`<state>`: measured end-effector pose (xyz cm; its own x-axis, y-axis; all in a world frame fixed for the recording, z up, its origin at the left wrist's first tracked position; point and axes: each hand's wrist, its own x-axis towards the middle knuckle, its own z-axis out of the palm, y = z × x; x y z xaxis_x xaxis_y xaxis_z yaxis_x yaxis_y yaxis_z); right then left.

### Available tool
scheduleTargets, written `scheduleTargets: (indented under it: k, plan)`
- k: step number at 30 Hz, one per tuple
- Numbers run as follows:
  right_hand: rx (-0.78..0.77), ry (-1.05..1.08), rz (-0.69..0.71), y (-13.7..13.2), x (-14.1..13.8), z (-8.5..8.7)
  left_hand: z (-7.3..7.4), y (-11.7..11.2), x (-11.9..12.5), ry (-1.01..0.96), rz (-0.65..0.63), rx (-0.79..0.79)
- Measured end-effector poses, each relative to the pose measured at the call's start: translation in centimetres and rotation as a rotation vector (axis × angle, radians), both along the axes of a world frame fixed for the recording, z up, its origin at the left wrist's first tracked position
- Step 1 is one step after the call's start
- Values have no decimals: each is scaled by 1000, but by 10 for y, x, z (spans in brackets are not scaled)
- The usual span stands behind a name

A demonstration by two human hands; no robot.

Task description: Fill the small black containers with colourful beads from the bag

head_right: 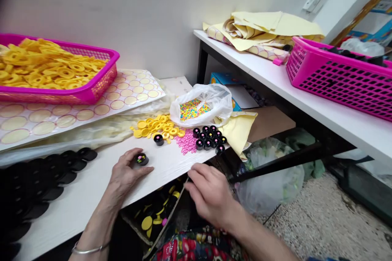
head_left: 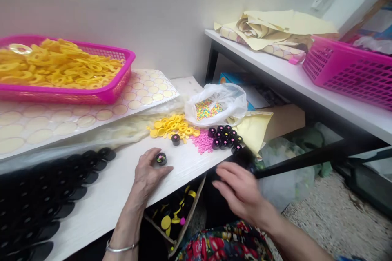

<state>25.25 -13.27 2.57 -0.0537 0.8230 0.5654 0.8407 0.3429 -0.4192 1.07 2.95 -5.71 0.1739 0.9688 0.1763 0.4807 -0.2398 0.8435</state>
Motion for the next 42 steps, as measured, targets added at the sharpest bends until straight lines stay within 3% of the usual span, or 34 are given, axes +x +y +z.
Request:
scheduleTargets:
  k: [4,6,11,17,22,26,28,33,42]
  plan:
    - [-121,-24,-229,50,-17,-42,4,-2,-3,-19,-55,-10]
    - [-234,-94,-312,70,-21,-55,6,-3,-6,-15,-83,-22]
    - [-389,-308,-345,92,-27,-64,6,-15,-13,-30,-38,-27]
    - [-284,-423,-369,97,-31,-75,0,-29,-12,-119,36,20]
    - [-215,-406,-242,99,-37,-64,-5,-29,-11,-142,44,104]
    - [-454,-179,-13,99,-51,-46,4,-44,-8,-237,199,256]
    - [-581,-192,66,101,-59,-41,11,-56,-3,-213,231,314]
    - [-631,-370,-2,108,-70,-39,13,-75,10,-112,169,291]
    - [-647,-106,-17,119,-56,-42,9,-47,8,-53,240,66]
